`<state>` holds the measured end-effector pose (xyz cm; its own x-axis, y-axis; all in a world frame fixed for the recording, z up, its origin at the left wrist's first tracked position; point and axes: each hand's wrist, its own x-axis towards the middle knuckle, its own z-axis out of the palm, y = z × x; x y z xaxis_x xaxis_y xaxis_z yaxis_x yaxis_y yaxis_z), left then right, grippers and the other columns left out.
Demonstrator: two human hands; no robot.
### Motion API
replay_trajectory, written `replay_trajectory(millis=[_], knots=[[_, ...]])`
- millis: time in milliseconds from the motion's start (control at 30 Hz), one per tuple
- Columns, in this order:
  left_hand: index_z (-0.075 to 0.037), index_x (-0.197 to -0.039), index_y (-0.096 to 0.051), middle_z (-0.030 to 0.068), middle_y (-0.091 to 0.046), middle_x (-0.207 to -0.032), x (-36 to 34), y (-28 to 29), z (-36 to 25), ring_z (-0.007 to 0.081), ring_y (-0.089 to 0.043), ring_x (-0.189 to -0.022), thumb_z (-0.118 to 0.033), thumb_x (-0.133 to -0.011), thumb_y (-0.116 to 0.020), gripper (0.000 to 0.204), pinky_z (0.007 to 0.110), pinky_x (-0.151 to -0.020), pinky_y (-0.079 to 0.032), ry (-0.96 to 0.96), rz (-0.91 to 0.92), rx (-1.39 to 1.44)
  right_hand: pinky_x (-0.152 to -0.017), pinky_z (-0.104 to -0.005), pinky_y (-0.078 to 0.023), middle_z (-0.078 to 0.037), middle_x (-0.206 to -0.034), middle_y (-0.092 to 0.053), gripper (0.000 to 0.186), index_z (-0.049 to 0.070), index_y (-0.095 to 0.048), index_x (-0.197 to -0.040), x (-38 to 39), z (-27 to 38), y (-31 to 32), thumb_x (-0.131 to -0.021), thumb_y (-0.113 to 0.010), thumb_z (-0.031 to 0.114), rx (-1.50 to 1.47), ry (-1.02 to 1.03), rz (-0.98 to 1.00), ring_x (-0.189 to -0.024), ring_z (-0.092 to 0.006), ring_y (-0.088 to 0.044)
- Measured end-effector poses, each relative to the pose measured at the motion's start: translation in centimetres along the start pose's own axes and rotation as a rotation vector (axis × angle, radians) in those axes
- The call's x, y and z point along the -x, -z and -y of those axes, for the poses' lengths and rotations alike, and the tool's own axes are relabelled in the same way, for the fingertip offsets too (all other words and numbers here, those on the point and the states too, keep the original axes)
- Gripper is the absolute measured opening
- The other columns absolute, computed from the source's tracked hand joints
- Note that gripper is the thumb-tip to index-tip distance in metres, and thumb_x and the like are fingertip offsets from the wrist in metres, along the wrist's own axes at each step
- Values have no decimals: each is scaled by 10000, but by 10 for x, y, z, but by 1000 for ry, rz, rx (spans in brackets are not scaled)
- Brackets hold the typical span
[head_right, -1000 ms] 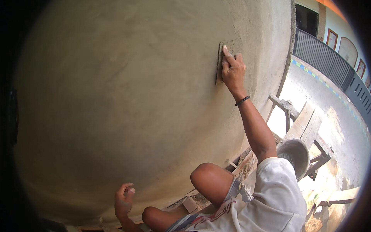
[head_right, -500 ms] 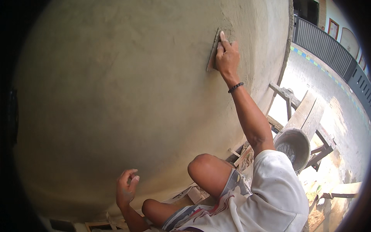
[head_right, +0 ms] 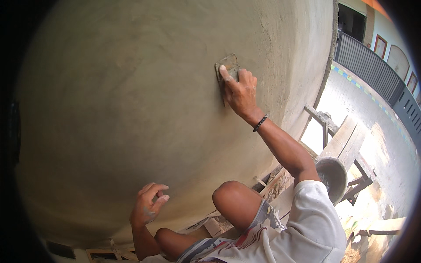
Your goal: The person smooths a newly applied layer of plaster on a wall and ceiling using a hand trowel, occasionally picking up more material from a bucket.
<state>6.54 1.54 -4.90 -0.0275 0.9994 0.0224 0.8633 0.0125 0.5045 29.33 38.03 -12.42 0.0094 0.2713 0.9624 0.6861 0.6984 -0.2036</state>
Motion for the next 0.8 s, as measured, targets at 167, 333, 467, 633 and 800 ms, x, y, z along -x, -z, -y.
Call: replay_trajectory(millis=[167,333,467,633,800], knots=[[-35,-1074,-652,120,-598,-834,-33,8,-17,317,-589,-826,-204,-880,-690,260,469,-1012,-419,-184,85,-158,-700,-380,-345,-64,-833,-509,395,253,-679,-1266,-109,-36,24,-887,-635,150,16,-58,-79,-775,-225,-500],[-40,-1083,-648,119,-597,-854,-47,12,-45,320,-594,-839,-220,-899,-676,259,518,-1057,-393,-344,93,-112,-706,-345,-339,-68,-809,-466,489,299,-623,-1349,-51,-33,8,-893,-630,121,-34,-211,1,-777,-223,-482],[-46,-1068,-659,105,-584,-803,-53,16,-46,291,-598,-787,-214,-860,-717,273,516,-1059,-404,-522,41,-75,-700,-350,-308,-43,-859,-443,579,338,-589,-1365,-52,22,8,-844,-671,99,57,145,-18,-802,-208,-478],[-37,-1073,-643,110,-574,-842,-63,10,-46,304,-587,-814,-214,-889,-691,260,511,-1035,-415,-529,15,-81,-644,-362,-366,-64,-766,-509,409,207,-675,-1288,-126,-29,24,-890,-617,135,-96,-117,-124,-735,-233,-511],[-33,-1078,-633,112,-577,-853,-44,21,-27,315,-583,-824,-216,-901,-681,258,500,-1025,-413,-519,-19,-22,-632,-338,-369,-83,-794,-456,501,203,-613,-1369,-34,20,1,-883,-612,76,3,85,-58,-707,-208,-464]])
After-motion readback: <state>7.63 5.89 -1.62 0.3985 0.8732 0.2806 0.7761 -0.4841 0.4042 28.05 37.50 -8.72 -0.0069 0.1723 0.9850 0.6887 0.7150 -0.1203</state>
